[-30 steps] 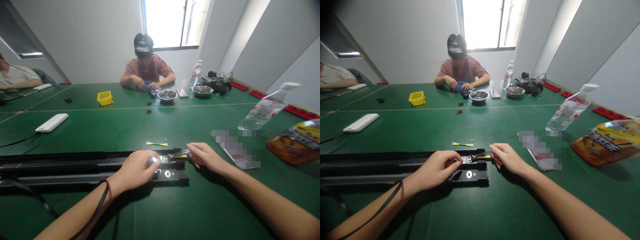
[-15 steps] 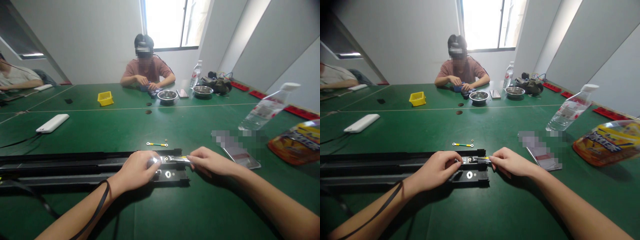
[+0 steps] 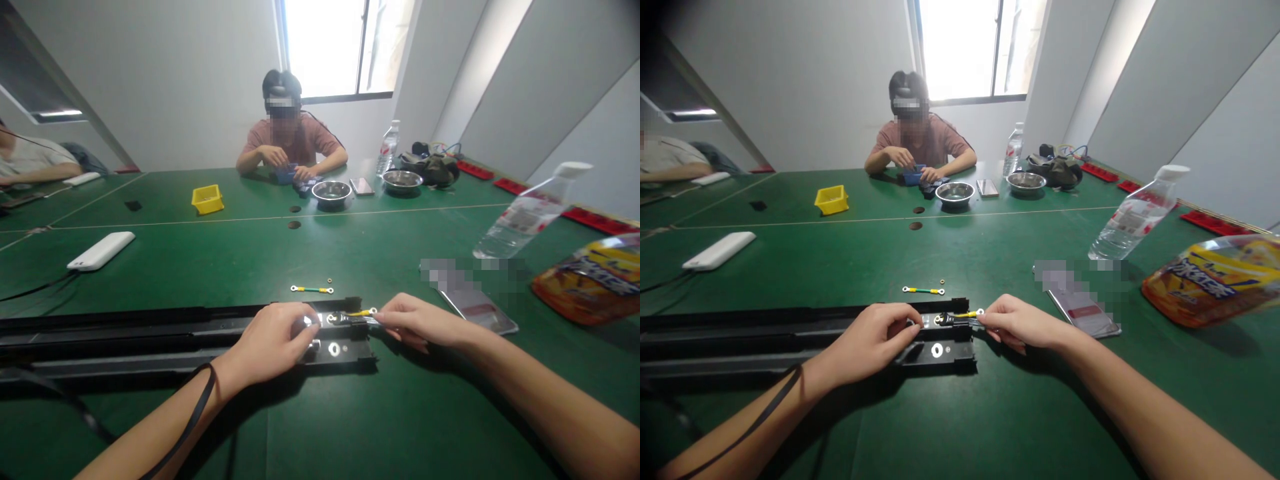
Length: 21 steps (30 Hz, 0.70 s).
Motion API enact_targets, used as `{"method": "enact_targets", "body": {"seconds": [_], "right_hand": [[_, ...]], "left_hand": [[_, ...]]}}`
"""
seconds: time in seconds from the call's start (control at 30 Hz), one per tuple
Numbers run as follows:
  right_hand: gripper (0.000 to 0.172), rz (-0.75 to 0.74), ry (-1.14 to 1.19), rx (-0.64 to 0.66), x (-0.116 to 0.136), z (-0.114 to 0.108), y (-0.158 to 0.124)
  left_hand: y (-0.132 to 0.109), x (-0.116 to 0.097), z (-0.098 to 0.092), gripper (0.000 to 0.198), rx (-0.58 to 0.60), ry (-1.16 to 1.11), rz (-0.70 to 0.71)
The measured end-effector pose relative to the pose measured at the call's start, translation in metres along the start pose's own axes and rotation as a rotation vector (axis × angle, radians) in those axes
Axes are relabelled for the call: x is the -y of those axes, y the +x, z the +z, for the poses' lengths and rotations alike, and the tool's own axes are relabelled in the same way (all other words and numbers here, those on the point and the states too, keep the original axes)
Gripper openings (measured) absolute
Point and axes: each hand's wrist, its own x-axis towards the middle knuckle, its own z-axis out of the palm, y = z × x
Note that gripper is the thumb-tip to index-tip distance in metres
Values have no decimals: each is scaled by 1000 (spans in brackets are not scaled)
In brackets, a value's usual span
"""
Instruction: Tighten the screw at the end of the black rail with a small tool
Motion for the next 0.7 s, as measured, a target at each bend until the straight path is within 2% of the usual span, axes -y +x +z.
{"method": "enact_targets", "body": {"seconds": [0.1,0.27,0.33,0.7], "right_hand": [[54,-30,33,-51,-4,0,1],[51,-172,170,-267,-11,3,8],[52,-206,205,-307,-10,6,10],[52,-213,109,-248,-14,8,16]], "left_hand": [[0,0,0,19,2,1,5],[0,-1,0,18,1,11,6],[0,-1,0,18,1,18,6],[0,0,1,17,-7,11,18]]}}
